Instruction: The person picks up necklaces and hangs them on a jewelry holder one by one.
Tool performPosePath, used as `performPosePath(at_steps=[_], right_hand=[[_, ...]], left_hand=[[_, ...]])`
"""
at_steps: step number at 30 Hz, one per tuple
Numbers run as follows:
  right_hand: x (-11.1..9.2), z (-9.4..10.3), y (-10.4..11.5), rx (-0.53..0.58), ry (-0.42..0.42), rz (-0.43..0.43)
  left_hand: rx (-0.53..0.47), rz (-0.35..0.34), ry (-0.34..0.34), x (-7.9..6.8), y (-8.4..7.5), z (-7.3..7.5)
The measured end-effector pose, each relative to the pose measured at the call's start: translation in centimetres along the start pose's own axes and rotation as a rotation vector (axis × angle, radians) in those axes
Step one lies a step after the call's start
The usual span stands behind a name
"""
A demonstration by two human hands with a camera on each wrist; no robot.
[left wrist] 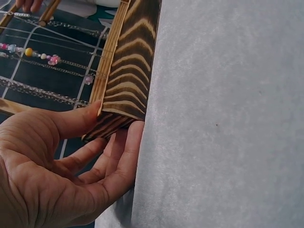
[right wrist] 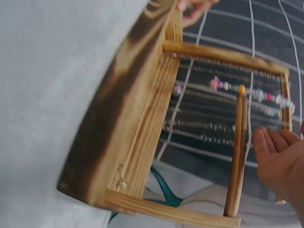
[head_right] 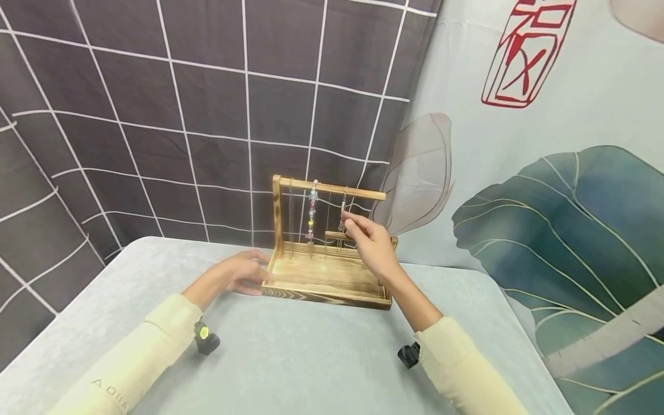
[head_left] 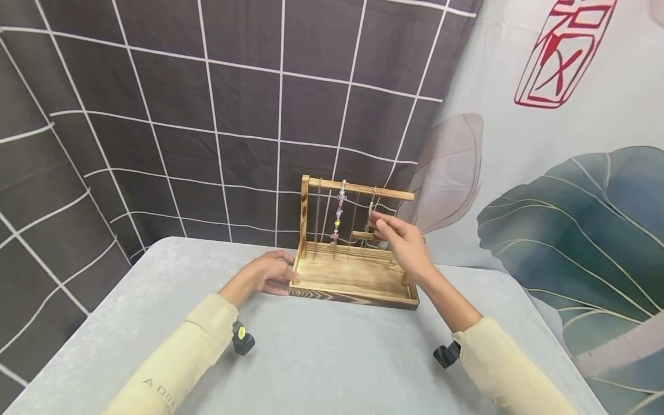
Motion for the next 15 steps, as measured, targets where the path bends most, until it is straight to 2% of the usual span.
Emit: performPosePath(at_steps=[2, 6, 11, 15], right_hand=[[-0.8, -0.5, 0.3, -0.061, 0.006, 0.014], [-1.9, -1.7, 0.6, -0.174, 0.077, 0.027], [-3.5, -3.5, 0.4, -0.427, 0.241, 0.069], [-4.3, -4.9, -0.3, -0.557, 0.362, 0.085]], left_hand=[[-0.001, -0.002, -0.001, -0.1, -0.1, 0.0], [-0.009, 0.001, -0.001, -0.1, -0.3, 0.1], [-0.010, 0.021, -0.003, 0.0, -0.2, -0.2], [-0.007, 0.029, -0.020, 0.1, -0.1, -0.1]])
Point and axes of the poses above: each hand's wrist, its own x-axis towards the middle knuckle, its own z-axis out of the back of the hand, y = z × x, the point moved 5 cm from there along x, towards the middle knuckle, and after that the axes turned 13 degrees about z, right-handed, at the moved point
